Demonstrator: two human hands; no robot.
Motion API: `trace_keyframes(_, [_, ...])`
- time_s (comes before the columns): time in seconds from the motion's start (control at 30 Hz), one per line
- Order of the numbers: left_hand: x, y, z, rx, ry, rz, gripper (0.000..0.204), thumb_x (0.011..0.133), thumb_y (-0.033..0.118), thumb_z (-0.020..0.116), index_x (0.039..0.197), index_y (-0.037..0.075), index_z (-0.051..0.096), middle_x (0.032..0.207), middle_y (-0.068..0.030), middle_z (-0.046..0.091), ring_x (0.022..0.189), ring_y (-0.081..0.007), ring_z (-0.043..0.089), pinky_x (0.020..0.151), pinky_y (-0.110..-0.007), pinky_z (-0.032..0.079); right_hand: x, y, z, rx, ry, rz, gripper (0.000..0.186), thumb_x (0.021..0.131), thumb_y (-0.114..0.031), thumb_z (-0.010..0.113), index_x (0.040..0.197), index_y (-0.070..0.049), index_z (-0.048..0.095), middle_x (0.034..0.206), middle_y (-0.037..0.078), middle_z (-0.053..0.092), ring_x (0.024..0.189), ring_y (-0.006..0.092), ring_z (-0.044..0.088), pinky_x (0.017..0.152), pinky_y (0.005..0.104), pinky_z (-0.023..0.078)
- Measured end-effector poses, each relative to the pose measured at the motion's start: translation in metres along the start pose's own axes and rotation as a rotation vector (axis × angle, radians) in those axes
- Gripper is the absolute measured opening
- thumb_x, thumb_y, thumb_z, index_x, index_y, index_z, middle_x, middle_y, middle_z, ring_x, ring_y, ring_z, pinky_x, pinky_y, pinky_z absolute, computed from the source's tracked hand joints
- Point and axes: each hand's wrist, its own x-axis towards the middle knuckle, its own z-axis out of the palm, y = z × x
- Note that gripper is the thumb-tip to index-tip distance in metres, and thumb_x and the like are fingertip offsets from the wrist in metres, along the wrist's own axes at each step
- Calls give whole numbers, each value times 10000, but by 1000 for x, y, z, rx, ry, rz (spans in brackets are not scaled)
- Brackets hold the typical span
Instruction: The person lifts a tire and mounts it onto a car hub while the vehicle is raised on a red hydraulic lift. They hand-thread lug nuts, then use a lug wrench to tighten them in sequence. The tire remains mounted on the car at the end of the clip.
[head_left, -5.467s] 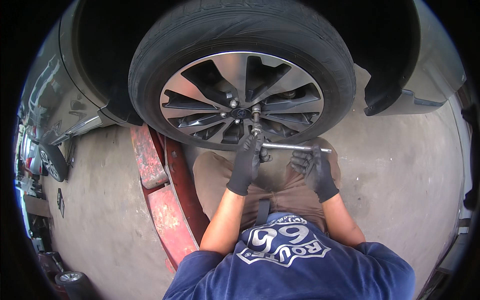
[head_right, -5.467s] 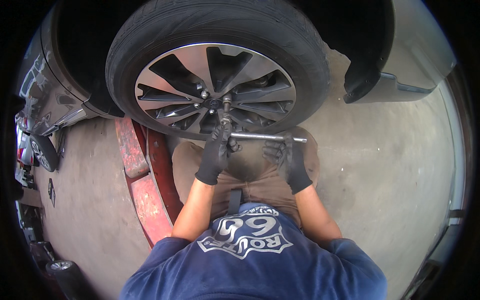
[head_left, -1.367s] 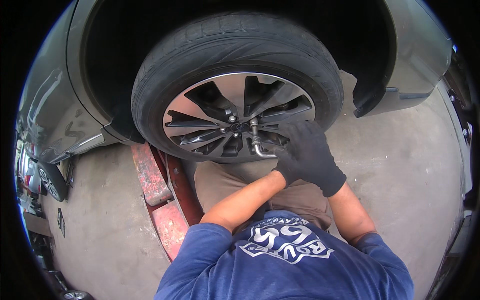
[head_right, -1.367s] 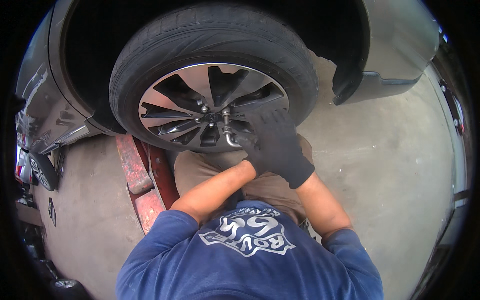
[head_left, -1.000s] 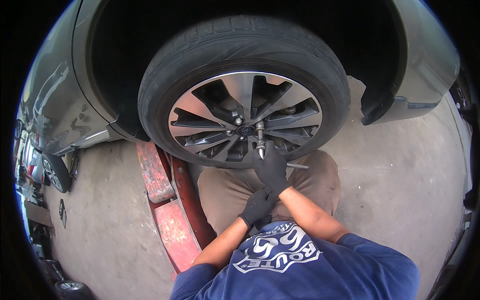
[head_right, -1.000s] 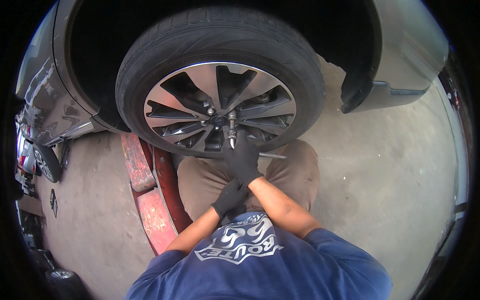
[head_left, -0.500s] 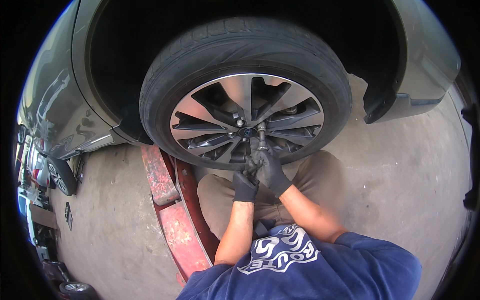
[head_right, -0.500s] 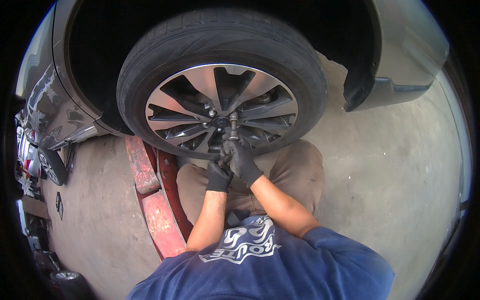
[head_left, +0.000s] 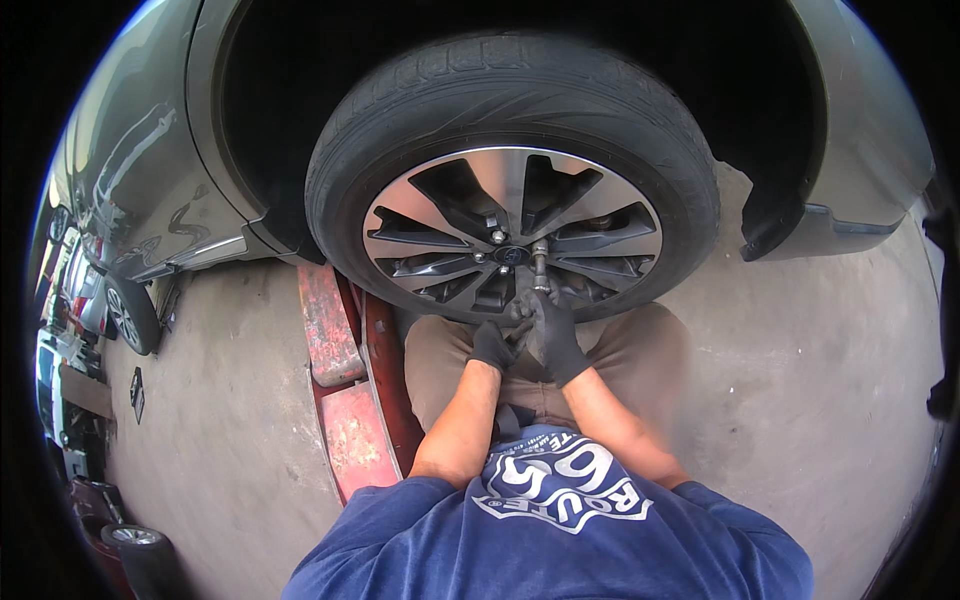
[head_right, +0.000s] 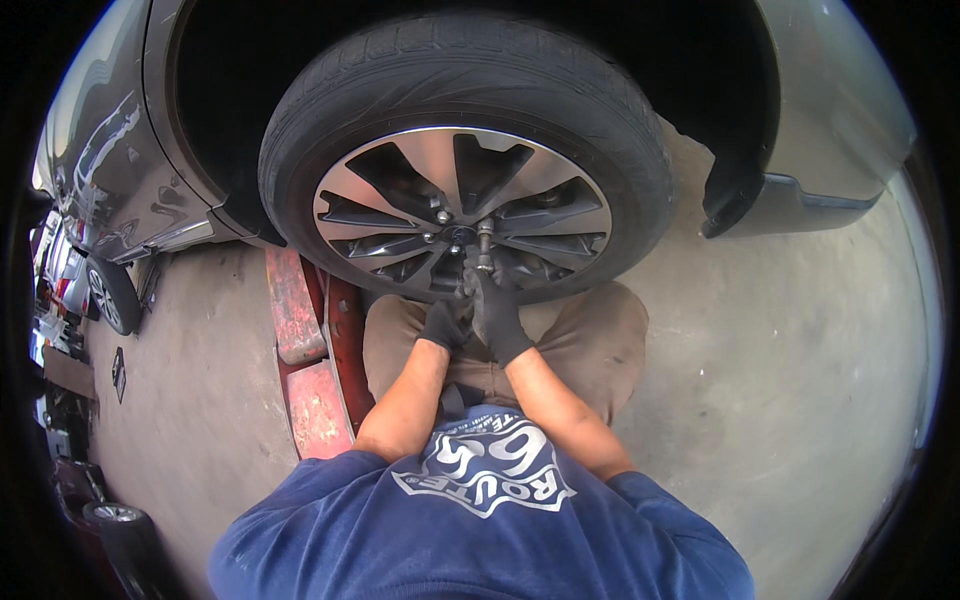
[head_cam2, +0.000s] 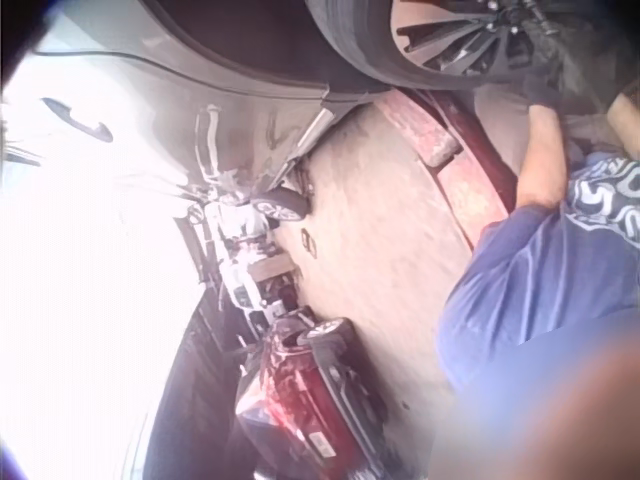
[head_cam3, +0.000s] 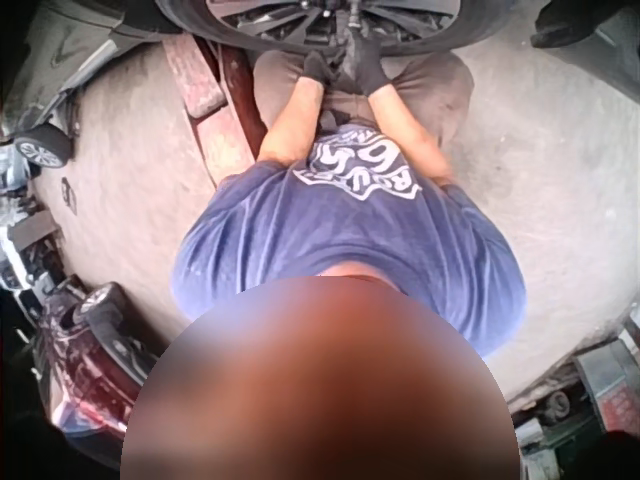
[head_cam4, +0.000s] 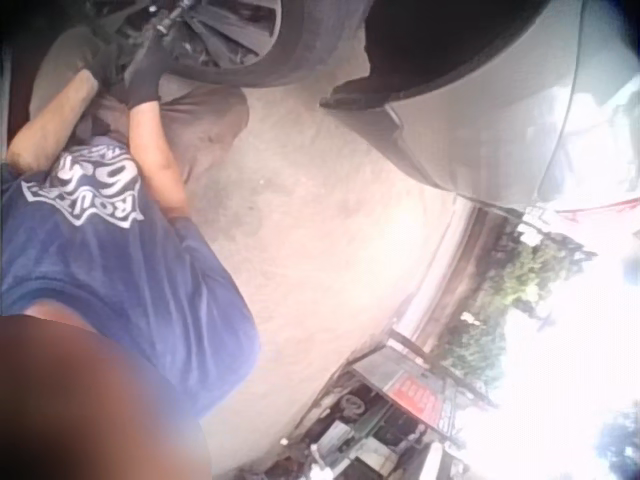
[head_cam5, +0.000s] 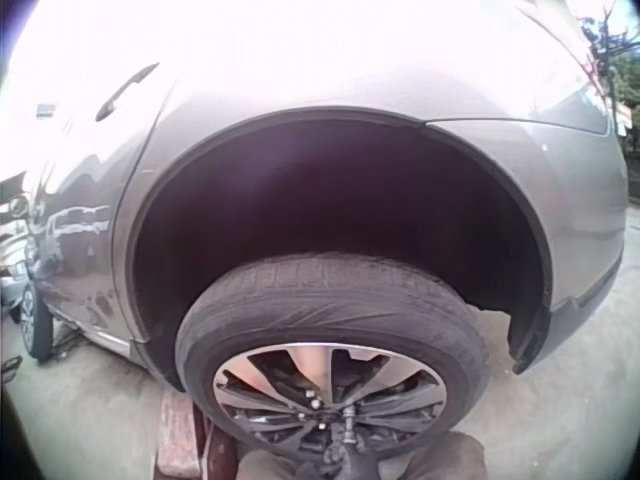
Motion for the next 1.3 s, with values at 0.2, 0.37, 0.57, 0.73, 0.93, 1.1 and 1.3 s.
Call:
trace_keyframes(0.2, [-8, 56, 4, -294, 56, 96, 445, 1066, 227, 346, 1468, 58, 434, 1320, -154, 637, 1050, -237, 681, 789, -323, 615, -8, -19, 8, -403, -54, 46, 247, 1044, -262, 609, 1192, -75, 540, 914, 66, 662, 878, 176, 690, 695, 341, 591])
trace_keyframes(0.37, [-67, 193, 52, -448, 603, 524, 503, 1059, 183, 446, 1543, 150, 314, 1121, -80, 583, 817, -173, 578, 714, -327, 578, -15, -27, 15, -71, -74, 174, 338, 1049, -343, 604, 1297, -117, 566, 1017, 52, 688, 975, 199, 717, 787, 391, 634])
trace_keyframes(0.57, [-87, 223, 121, 18, 618, 869, 629, 1062, 169, 499, 1614, 205, 198, 1091, -53, 537, 717, -128, 531, 697, -323, 563, -17, -31, 6, 128, -235, 287, 478, 1046, -497, 558, 1388, -164, 523, 1071, 52, 688, 978, 216, 732, 790, 398, 638])
trace_keyframes(0.73, [-68, 239, 100, -136, 693, 753, 591, 1066, 290, 509, 1563, 65, 282, 1084, -75, 565, 844, -146, 568, 715, -257, 526, -11, -38, 4, -310, -89, 256, 449, 1048, -470, 576, 1340, -132, 528, 910, 30, 670, 803, 166, 734, 712, 342, 632])
trace_keyframes(0.93, [-83, 259, 78, -604, -298, 481, 497, 1077, 450, 461, 821, 68, 652, 518, -6, 387, 377, -121, 275, 391, -262, 315, -7, -39, -5, -318, -117, 184, 333, 1058, -402, 578, 1248, -130, 545, 887, -1, 620, 723, 138, 695, 666, 343, 631])
trace_keyframes(1.1, [-93, 274, 122, -387, -86, 448, 535, 1120, 400, 396, 661, 125, 425, 513, 10, 296, 389, -96, 197, 365, -259, 241, -7, -31, -20, -256, -169, 191, 517, 1051, -485, 561, 1421, -131, 491, 1027, 25, 639, 791, 151, 706, 699, 335, 640])
trace_keyframes(1.3, [-101, 291, 194, 213, 122, 515, 517, 1117, 398, 426, 703, 92, 477, 563, -7, 378, 395, -99, 295, 373, -270, 263, -11, -28, -20, -179, -162, 215, 560, 1043, -546, 536, 1418, -131, 504, 1076, 36, 655, 884, 164, 709, 774, 366, 640])
